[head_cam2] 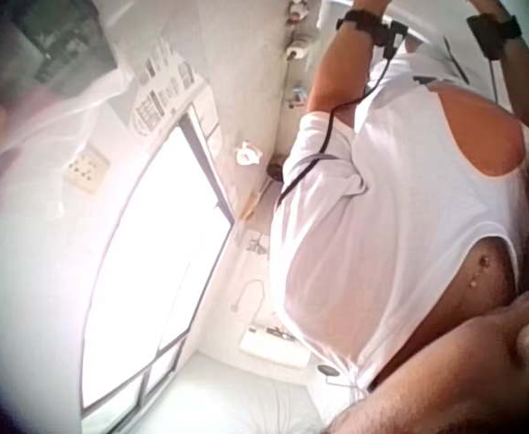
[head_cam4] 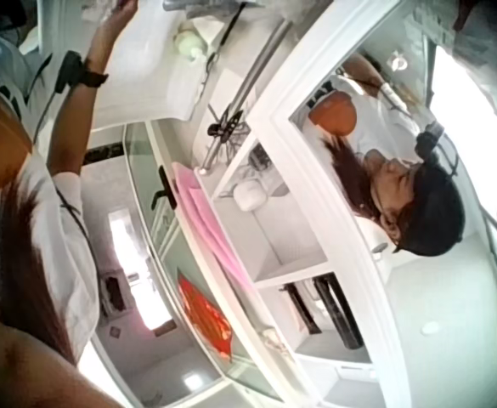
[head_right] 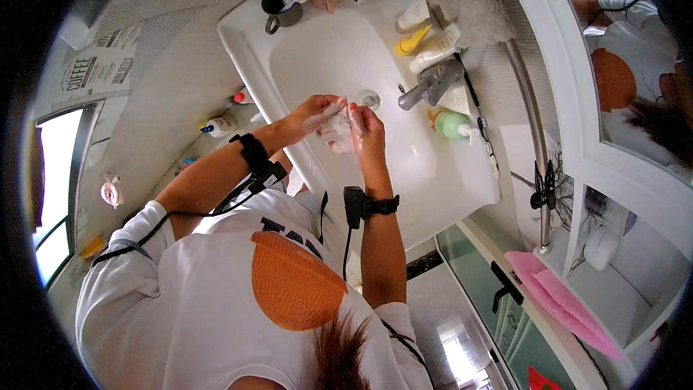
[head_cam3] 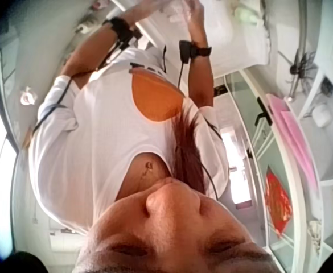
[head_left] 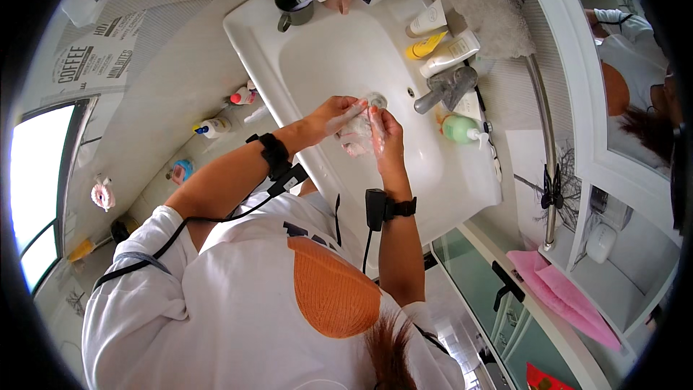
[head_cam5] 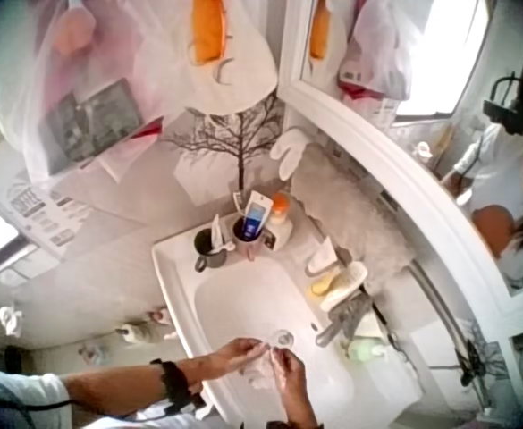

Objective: The recorder cleans and washes a reusable sanitary pad in a sink and then takes it into another room.

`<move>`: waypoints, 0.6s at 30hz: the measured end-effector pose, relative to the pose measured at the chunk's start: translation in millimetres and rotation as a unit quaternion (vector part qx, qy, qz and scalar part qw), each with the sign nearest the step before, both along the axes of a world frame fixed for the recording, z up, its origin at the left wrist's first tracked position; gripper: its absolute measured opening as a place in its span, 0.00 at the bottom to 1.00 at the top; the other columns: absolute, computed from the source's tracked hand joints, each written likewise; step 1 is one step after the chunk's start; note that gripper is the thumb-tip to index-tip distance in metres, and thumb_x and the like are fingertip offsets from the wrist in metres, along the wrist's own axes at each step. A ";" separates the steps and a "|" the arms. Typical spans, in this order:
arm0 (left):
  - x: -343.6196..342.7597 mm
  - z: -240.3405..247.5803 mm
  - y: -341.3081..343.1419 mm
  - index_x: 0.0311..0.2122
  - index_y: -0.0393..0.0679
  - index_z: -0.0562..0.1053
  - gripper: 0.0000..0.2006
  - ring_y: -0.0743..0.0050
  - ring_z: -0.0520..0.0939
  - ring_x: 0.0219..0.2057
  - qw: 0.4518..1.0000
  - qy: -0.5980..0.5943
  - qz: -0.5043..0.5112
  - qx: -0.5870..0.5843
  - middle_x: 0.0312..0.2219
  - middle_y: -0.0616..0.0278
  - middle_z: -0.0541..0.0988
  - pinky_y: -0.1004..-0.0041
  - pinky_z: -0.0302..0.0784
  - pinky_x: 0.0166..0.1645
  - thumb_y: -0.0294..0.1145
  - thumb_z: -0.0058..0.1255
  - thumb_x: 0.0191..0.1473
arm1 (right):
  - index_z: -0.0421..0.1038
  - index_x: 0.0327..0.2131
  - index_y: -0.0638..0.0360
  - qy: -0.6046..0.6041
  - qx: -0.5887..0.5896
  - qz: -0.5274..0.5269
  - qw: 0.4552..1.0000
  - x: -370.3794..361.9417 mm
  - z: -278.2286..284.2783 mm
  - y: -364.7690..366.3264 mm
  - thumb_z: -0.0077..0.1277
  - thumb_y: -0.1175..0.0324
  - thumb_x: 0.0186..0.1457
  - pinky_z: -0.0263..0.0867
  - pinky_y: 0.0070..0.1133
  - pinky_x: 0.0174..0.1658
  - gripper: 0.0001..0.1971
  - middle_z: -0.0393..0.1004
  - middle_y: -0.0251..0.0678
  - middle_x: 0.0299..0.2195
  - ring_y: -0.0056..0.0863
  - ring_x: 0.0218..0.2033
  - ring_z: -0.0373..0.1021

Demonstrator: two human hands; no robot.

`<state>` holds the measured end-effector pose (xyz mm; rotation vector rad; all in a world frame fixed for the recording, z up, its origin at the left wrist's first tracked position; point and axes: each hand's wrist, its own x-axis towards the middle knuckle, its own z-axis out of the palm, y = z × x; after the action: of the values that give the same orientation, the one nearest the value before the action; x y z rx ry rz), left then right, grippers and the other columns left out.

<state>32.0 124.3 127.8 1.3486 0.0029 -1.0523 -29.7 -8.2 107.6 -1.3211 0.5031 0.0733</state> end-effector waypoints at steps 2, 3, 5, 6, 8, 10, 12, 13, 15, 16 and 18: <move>-0.9 1.7 -7.5 0.31 0.43 0.69 0.18 0.85 0.66 0.18 0.998 0.022 0.011 0.053 0.18 0.72 0.69 0.82 0.62 0.21 0.49 0.39 0.52 | 0.65 0.19 0.62 0.005 -0.118 0.000 0.993 4.2 -1.4 2.2 0.46 0.58 0.51 0.58 0.16 0.22 0.17 0.63 0.29 0.13 0.15 0.17 0.58; -1.5 2.4 -12.1 0.32 0.43 0.69 0.19 0.85 0.66 0.17 0.993 0.043 0.022 0.107 0.17 0.72 0.68 0.81 0.62 0.20 0.51 0.39 0.52 | 0.65 0.19 0.62 0.005 -0.120 -0.001 0.993 1.2 -1.9 6.9 0.46 0.58 0.51 0.58 0.16 0.22 0.17 0.63 0.29 0.13 0.15 0.17 0.58; -3.9 -4.0 -13.9 0.31 0.40 0.70 0.20 0.81 0.69 0.20 0.989 0.083 0.058 0.109 0.20 0.68 0.70 0.77 0.66 0.23 0.50 0.38 0.52 | 0.64 0.17 0.61 0.008 -0.300 0.005 0.954 3.4 20.4 31.5 0.45 0.58 0.51 0.58 0.19 0.20 0.17 0.62 0.35 0.10 0.21 0.13 0.58; -6.2 -8.0 -16.4 0.31 0.38 0.71 0.21 0.77 0.73 0.23 0.982 0.122 0.089 0.109 0.23 0.64 0.72 0.72 0.70 0.26 0.50 0.37 0.53 | 0.64 0.17 0.61 0.000 -0.384 0.035 0.923 6.1 25.9 34.5 0.45 0.59 0.51 0.59 0.23 0.19 0.17 0.65 0.40 0.12 0.30 0.12 0.61; -19.7 -23.0 -27.0 0.31 0.38 0.70 0.21 0.75 0.73 0.24 0.987 0.086 0.103 0.084 0.24 0.64 0.72 0.72 0.70 0.28 0.48 0.37 0.53 | 0.64 0.17 0.61 0.011 -0.396 -0.038 0.917 11.7 14.5 28.1 0.44 0.59 0.51 0.59 0.25 0.19 0.17 0.66 0.41 0.13 0.33 0.13 0.62; -30.6 -29.5 -35.1 0.31 0.41 0.68 0.22 0.73 0.70 0.25 0.989 0.077 0.129 0.001 0.24 0.63 0.70 0.73 0.66 0.27 0.51 0.32 0.53 | 0.65 0.17 0.60 0.057 -0.416 -0.091 0.903 15.8 9.5 15.7 0.42 0.59 0.51 0.61 0.29 0.21 0.17 0.69 0.42 0.16 0.39 0.16 0.65; -22.0 -31.0 -29.6 0.33 0.40 0.68 0.21 0.71 0.71 0.27 0.972 0.168 0.163 -0.002 0.25 0.62 0.71 0.72 0.67 0.31 0.49 0.33 0.53 | 0.65 0.17 0.60 0.003 -0.461 -0.074 0.884 12.7 8.6 29.6 0.42 0.59 0.52 0.61 0.29 0.21 0.17 0.68 0.42 0.15 0.39 0.16 0.65; -15.6 -33.6 -26.4 0.36 0.39 0.68 0.20 0.70 0.72 0.29 0.947 0.254 0.198 -0.007 0.26 0.61 0.72 0.70 0.68 0.34 0.47 0.34 0.53 | 0.65 0.17 0.60 -0.055 -0.503 -0.057 0.860 11.4 9.6 39.1 0.42 0.60 0.52 0.61 0.29 0.21 0.16 0.68 0.41 0.15 0.39 0.16 0.65; -14.5 -43.7 -23.9 0.40 0.40 0.67 0.20 0.66 0.73 0.32 0.942 0.249 0.217 -0.064 0.30 0.59 0.73 0.68 0.68 0.38 0.45 0.33 0.52 | 0.64 0.16 0.60 -0.073 -0.524 -0.045 0.847 12.3 12.4 46.2 0.41 0.61 0.52 0.60 0.30 0.20 0.16 0.68 0.42 0.15 0.39 0.16 0.65; -18.6 -43.2 -25.2 0.38 0.42 0.67 0.19 0.63 0.72 0.31 0.939 0.259 0.220 -0.053 0.29 0.57 0.73 0.64 0.67 0.36 0.46 0.32 0.51 | 0.63 0.16 0.60 -0.063 -0.487 -0.068 0.869 13.9 7.0 40.1 0.41 0.61 0.52 0.60 0.30 0.19 0.16 0.67 0.42 0.15 0.39 0.16 0.65; -19.5 -19.0 -42.0 0.35 0.43 0.68 0.18 0.60 0.72 0.29 0.969 0.179 0.152 0.083 0.29 0.56 0.72 0.61 0.65 0.33 0.45 0.31 0.51 | 0.63 0.15 0.59 0.011 -0.397 -0.108 0.911 15.6 -12.0 17.8 0.41 0.62 0.52 0.60 0.30 0.19 0.16 0.66 0.42 0.14 0.39 0.16 0.65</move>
<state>12.4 82.3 108.8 1.2411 0.5610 -1.0347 -14.1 9.6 95.6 -2.0475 0.7350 -0.3374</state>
